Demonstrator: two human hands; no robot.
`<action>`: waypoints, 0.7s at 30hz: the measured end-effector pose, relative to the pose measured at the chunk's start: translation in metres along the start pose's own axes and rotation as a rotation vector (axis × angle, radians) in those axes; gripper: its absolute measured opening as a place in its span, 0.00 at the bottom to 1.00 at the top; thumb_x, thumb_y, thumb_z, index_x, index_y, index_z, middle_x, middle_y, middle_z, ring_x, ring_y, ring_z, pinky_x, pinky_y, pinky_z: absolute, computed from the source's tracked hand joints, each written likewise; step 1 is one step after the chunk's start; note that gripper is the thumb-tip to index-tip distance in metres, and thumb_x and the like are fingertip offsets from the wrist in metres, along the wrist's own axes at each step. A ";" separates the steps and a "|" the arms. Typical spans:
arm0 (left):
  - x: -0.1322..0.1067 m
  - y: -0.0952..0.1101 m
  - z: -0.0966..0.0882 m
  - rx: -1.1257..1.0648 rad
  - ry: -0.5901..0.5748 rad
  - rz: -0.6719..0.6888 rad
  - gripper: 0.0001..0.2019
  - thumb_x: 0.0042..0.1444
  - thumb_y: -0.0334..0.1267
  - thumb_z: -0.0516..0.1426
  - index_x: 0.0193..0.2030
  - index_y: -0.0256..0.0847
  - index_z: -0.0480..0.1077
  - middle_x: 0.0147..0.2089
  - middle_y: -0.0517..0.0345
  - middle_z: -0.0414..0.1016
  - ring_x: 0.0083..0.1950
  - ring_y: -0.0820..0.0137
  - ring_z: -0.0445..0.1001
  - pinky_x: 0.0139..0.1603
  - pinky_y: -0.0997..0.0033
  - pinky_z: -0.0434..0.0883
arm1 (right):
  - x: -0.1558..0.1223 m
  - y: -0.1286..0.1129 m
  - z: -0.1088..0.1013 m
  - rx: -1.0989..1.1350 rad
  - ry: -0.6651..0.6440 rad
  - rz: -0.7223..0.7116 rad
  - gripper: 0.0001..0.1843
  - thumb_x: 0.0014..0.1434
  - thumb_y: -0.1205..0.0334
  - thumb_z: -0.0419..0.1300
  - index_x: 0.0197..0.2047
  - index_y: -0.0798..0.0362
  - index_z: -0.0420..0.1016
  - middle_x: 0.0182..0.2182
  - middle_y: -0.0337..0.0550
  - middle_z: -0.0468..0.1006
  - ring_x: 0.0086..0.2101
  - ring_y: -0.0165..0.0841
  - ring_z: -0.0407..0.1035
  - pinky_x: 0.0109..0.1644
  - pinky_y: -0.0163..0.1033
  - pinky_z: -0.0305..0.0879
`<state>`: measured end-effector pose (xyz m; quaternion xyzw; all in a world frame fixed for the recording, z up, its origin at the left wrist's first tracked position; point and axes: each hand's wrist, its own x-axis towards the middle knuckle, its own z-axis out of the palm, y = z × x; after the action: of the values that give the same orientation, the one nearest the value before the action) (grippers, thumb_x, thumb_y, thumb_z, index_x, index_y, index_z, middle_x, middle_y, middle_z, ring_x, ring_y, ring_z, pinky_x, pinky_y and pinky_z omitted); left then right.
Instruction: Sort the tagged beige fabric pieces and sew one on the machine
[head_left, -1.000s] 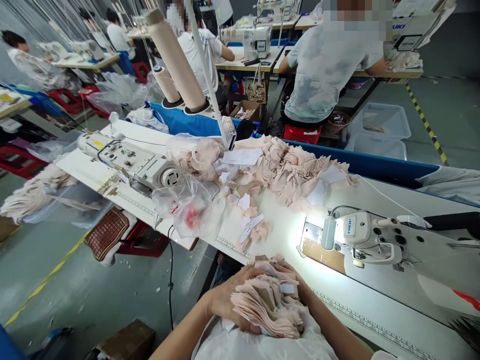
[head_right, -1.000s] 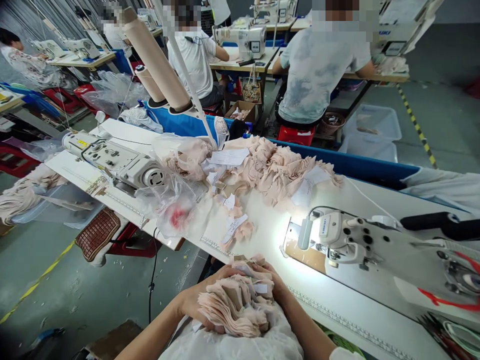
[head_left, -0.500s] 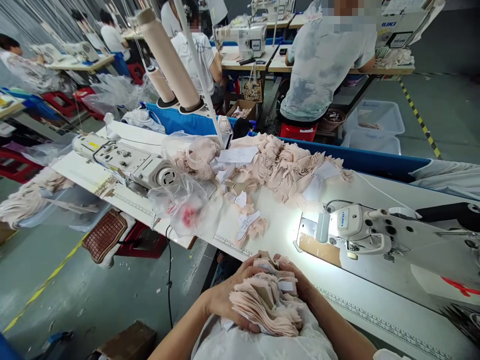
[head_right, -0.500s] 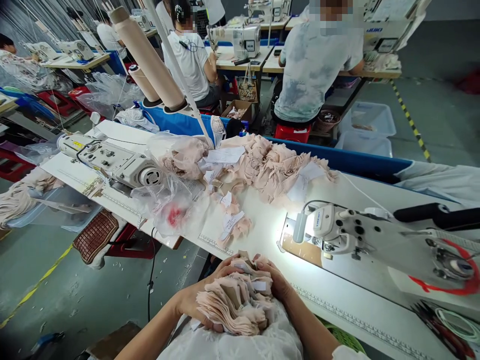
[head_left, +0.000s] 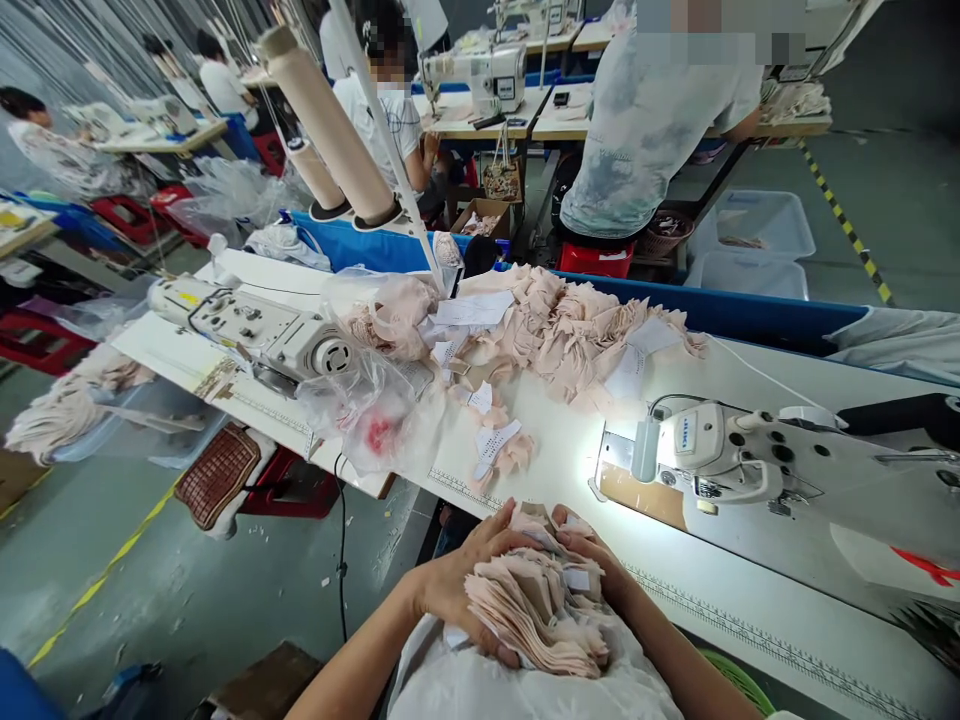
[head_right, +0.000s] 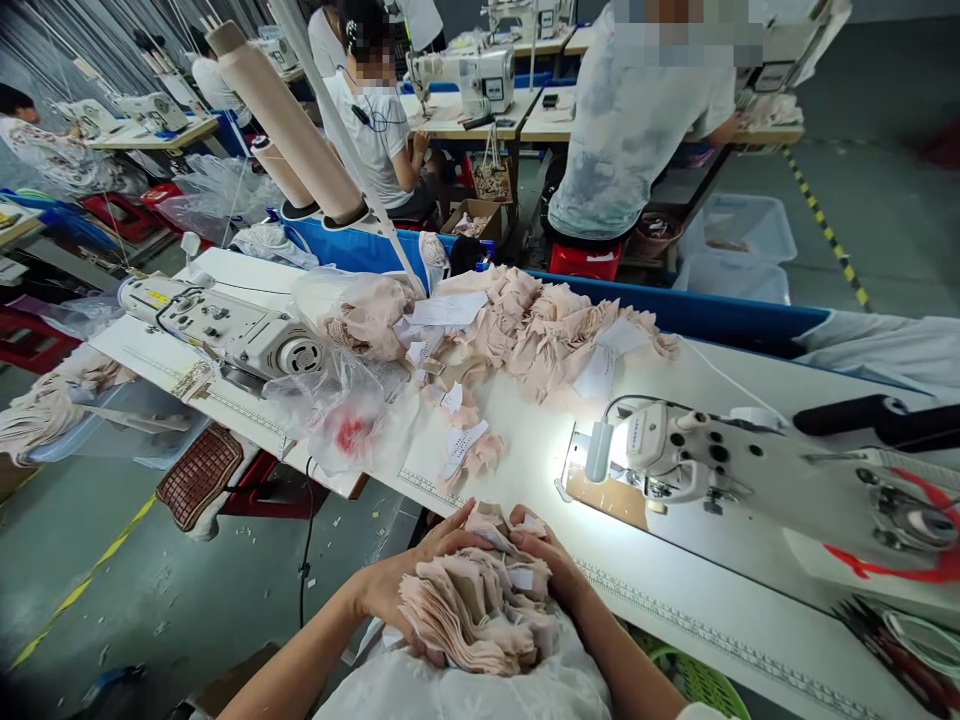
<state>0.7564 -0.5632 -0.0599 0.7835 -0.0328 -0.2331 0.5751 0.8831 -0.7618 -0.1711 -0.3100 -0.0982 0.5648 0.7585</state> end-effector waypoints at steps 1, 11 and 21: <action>0.000 0.000 -0.001 0.010 -0.003 0.009 0.66 0.19 0.71 0.70 0.67 0.45 0.57 0.70 0.47 0.55 0.76 0.47 0.24 0.75 0.46 0.30 | 0.000 -0.001 0.001 0.008 -0.003 0.010 0.24 0.52 0.46 0.71 0.36 0.48 0.61 0.28 0.36 0.68 0.29 0.34 0.63 0.33 0.37 0.59; -0.002 0.003 -0.006 -0.060 -0.011 -0.017 0.66 0.21 0.72 0.68 0.69 0.45 0.56 0.72 0.48 0.53 0.75 0.45 0.40 0.75 0.46 0.36 | -0.003 -0.006 0.005 -0.035 0.015 0.086 0.25 0.51 0.46 0.72 0.38 0.48 0.61 0.30 0.36 0.71 0.30 0.35 0.66 0.33 0.37 0.61; -0.010 0.003 -0.003 -0.116 0.092 0.030 0.61 0.26 0.67 0.71 0.67 0.44 0.57 0.69 0.47 0.56 0.73 0.47 0.46 0.75 0.46 0.38 | 0.009 -0.008 0.015 0.028 -0.006 0.069 0.23 0.51 0.48 0.71 0.39 0.46 0.63 0.38 0.41 0.75 0.38 0.41 0.69 0.43 0.43 0.64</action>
<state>0.7496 -0.5586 -0.0532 0.7583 -0.0044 -0.1896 0.6237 0.8851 -0.7493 -0.1563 -0.3011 -0.0819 0.5926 0.7426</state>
